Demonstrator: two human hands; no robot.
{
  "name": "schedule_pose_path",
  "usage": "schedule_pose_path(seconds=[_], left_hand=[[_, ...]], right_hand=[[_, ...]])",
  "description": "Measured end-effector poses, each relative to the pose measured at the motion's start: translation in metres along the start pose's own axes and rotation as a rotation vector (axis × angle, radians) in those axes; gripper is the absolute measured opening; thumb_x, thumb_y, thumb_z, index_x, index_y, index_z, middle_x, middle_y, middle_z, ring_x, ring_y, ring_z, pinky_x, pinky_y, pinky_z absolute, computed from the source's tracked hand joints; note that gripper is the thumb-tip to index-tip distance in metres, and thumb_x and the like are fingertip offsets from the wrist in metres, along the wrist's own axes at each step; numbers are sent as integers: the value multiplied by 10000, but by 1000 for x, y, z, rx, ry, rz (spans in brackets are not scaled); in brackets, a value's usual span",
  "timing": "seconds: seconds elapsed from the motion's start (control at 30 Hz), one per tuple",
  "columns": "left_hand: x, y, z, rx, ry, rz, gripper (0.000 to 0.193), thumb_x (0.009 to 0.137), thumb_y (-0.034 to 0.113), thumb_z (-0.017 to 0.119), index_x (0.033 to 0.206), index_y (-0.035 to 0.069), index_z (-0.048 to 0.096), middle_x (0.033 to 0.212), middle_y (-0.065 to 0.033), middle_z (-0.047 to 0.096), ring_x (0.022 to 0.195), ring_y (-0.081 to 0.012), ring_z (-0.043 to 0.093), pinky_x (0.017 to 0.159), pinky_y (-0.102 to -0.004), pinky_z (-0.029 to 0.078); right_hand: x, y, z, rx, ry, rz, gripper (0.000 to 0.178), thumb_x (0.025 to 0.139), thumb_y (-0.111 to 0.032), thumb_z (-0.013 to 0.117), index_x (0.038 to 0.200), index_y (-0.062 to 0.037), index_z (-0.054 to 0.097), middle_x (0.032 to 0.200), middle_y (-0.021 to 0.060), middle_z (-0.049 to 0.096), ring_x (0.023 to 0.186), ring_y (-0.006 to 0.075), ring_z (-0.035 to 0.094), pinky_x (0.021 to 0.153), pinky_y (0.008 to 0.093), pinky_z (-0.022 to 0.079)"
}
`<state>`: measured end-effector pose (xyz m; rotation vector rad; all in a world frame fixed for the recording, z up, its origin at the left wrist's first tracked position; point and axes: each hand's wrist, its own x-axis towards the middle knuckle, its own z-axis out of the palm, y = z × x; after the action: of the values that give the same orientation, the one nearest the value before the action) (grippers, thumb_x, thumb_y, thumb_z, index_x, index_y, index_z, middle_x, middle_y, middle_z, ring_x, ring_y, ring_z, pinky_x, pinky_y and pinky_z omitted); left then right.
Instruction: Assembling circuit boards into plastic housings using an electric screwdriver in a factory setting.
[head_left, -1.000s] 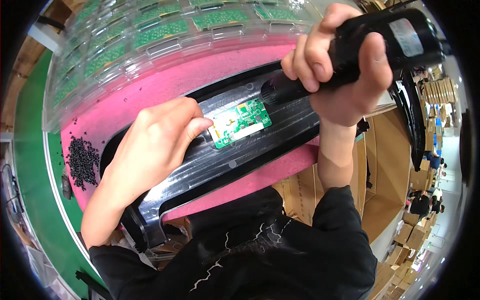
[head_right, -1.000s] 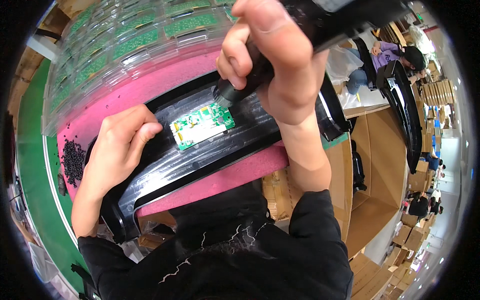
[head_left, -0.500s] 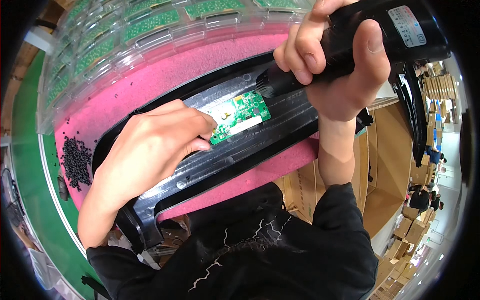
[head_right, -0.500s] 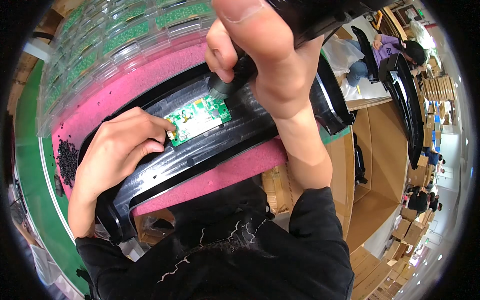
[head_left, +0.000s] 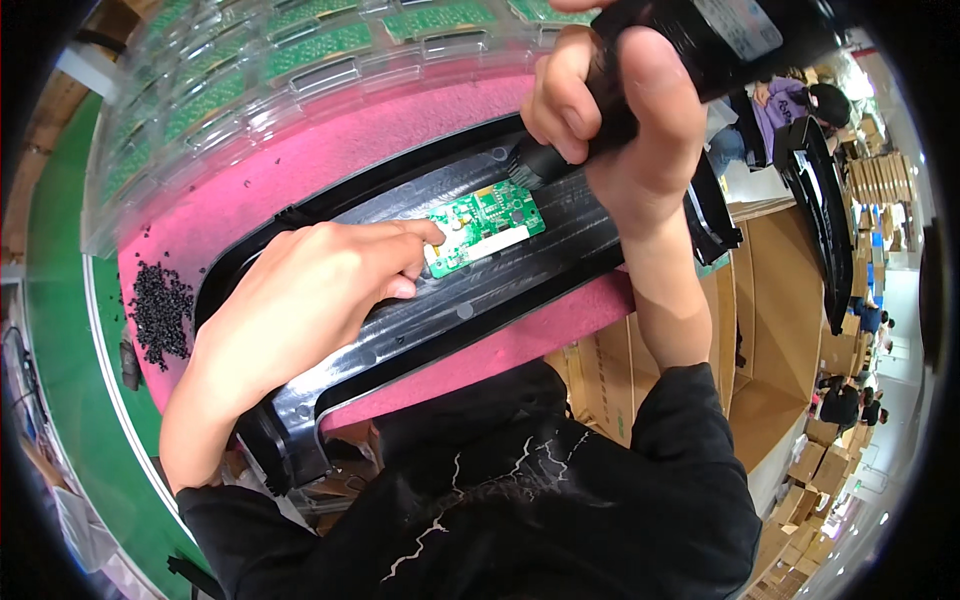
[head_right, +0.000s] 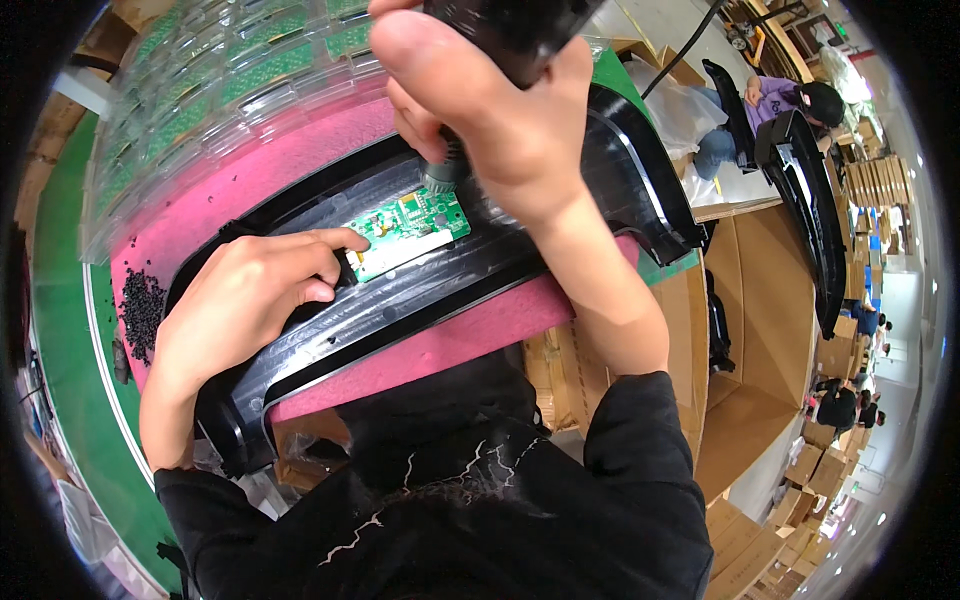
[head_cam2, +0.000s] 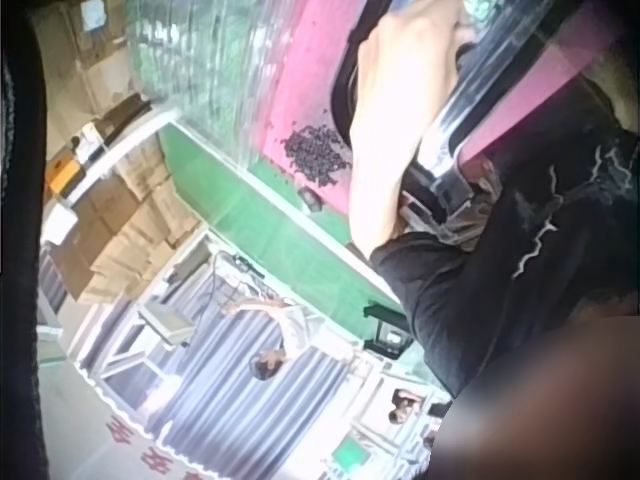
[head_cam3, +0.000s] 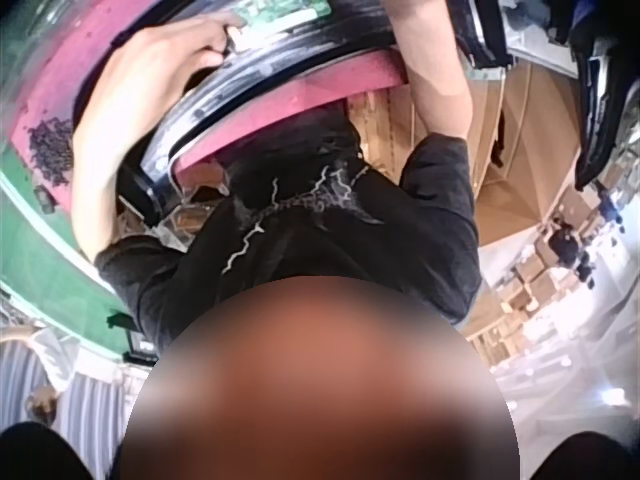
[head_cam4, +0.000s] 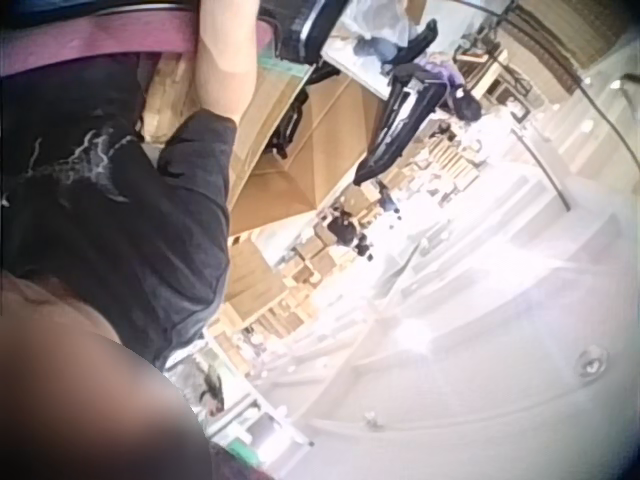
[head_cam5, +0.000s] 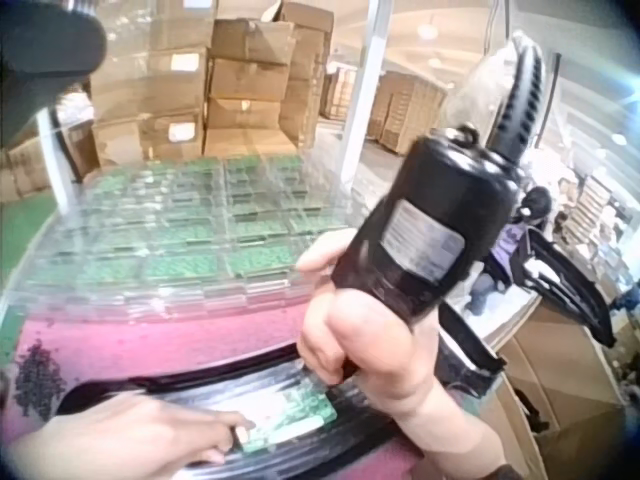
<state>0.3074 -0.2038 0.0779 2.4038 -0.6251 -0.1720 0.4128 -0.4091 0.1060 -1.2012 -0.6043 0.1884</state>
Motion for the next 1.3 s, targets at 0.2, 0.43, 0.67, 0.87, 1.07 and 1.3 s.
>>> schedule_pose_path(seconds=[0.2, 0.43, 0.67, 0.87, 1.07, 1.3], left_hand=[[3, -6, 2, 34, 85, 72, 137, 824, 63, 700, 902, -24, 627, 1042, -113, 715, 849, -325, 691, 683, -384, 550], [2, 1, -7, -345, 369, -65, 130, 789, 81, 775, 888, 24, 712, 820, -41, 733, 670, -111, 661, 575, -231, 479], [2, -7, -4, -381, 455, -10, 108, 839, 84, 722, 917, 12, 707, 775, -65, 716, 611, -94, 624, 564, -252, 486], [3, -10, -6, -363, 429, 46, 101, 839, 58, 708, 921, 1, 699, 771, -86, 712, 632, -134, 649, 578, -269, 494], [3, -10, -9, -392, 307, 1, 101, 834, 45, 713, 911, -15, 686, 767, -115, 704, 656, -179, 676, 590, -294, 504], [-1, -12, -6, -344, 307, -4, 90, 830, 31, 705, 890, -29, 676, 759, -137, 693, 690, -257, 692, 600, -334, 524]], right_hand=[[0, 0, -3, 348, -239, -189, 505, 905, -446, 587, 1184, -37, 488, 625, 22, 494, 473, 124, 431, 498, 294, 379], [-5, -36, 9, 229, -520, -375, 645, 867, -596, 599, 1247, -90, 473, 748, -43, 531, 597, 89, 511, 641, 288, 423], [-2, -33, 15, 230, -544, -385, 652, 846, -579, 603, 1247, -80, 480, 745, -45, 534, 587, 84, 517, 627, 289, 437], [0, -30, 16, 229, -550, -391, 658, 827, -564, 607, 1247, -71, 487, 742, -46, 537, 578, 81, 523, 615, 290, 449], [-5, -8, 26, 401, -403, -449, 623, 860, -558, 619, 1251, -93, 483, 732, -50, 526, 597, 79, 514, 634, 284, 438], [14, -27, 28, 203, -747, -129, 612, 898, -592, 589, 1247, -103, 472, 741, -19, 520, 591, 105, 496, 607, 289, 412]])
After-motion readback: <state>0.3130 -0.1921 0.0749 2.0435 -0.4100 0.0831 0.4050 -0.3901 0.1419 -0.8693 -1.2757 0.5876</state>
